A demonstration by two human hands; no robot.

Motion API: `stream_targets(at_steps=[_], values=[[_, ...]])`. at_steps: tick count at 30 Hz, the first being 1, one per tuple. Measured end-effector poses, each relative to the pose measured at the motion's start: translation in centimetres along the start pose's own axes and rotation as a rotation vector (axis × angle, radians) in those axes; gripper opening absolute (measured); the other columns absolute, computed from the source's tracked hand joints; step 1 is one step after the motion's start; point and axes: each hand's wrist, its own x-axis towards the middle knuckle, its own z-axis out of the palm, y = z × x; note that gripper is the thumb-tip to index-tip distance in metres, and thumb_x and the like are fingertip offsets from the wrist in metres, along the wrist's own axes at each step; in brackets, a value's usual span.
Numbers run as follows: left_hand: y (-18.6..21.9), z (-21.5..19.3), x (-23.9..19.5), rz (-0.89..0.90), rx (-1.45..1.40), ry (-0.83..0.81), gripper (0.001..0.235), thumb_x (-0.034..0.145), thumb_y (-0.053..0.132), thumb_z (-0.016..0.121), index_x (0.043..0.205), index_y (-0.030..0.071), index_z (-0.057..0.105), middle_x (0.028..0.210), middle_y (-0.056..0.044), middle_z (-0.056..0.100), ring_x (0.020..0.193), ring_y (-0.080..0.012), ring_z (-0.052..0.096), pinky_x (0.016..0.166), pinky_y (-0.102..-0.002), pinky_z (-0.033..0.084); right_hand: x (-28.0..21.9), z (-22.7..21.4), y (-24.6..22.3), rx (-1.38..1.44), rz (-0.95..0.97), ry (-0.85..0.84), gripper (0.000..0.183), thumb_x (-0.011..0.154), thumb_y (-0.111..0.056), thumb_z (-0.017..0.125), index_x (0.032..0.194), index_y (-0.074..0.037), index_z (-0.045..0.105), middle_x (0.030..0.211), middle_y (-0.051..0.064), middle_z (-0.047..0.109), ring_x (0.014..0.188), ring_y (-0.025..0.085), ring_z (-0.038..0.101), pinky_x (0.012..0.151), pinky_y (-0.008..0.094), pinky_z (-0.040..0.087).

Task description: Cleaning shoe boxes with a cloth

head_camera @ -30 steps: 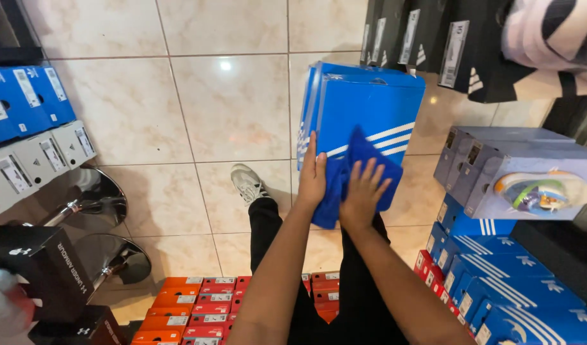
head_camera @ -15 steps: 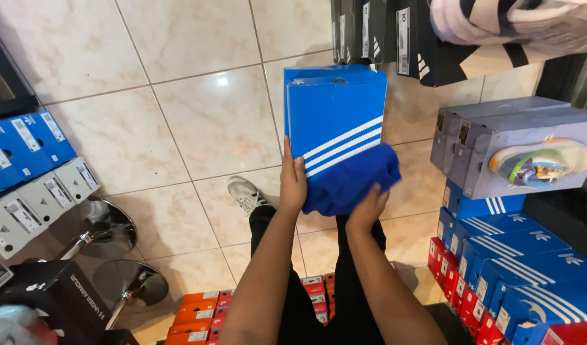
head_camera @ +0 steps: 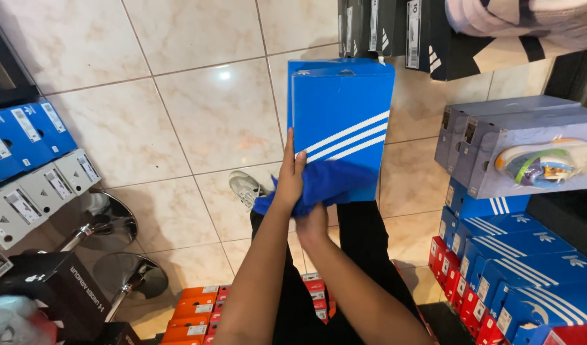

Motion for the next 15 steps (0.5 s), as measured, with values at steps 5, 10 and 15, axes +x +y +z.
stream_targets(at_steps=[5,10,15], values=[[0.2,-0.5,-0.4,0.03,0.015,0.053,0.057,0.111,0.031,0.042,0.163,0.018,0.023,0.163,-0.025,0.03,0.149,-0.0451,0.03,0.123,-0.056,0.025,-1.2,-8.4,-4.7,-0.544,-0.071,-0.167,0.037,0.083,-0.025,0.077,0.117,-0.012,0.076,0.094,0.017,0.071,0.082,0.031,0.07,0.07,0.046,0.058],[3.0,-1.5,-5.9,0.194,0.059,0.301,0.052,0.109,0.032,0.041,0.155,0.007,0.04,0.157,-0.023,0.038,0.146,-0.0442,0.037,0.121,-0.054,0.028,-6.7,-5.3,-10.8,-0.56,-0.306,-0.23,0.045,0.092,-0.019,0.072,0.136,-0.014,0.064,0.117,0.014,0.072,0.102,0.027,0.069,0.09,0.046,0.056],[1.4,1.6,-11.1,0.357,0.22,0.01,0.101,0.07,0.049,0.088,0.155,0.016,0.044,0.165,-0.028,0.021,0.144,-0.0488,0.037,0.118,-0.052,0.034,-8.6,-0.3,-11.5,-0.311,0.034,-0.771,0.067,0.099,-0.063,0.026,0.15,-0.023,0.04,0.141,0.015,0.06,0.131,0.033,0.057,0.114,0.051,0.04]])
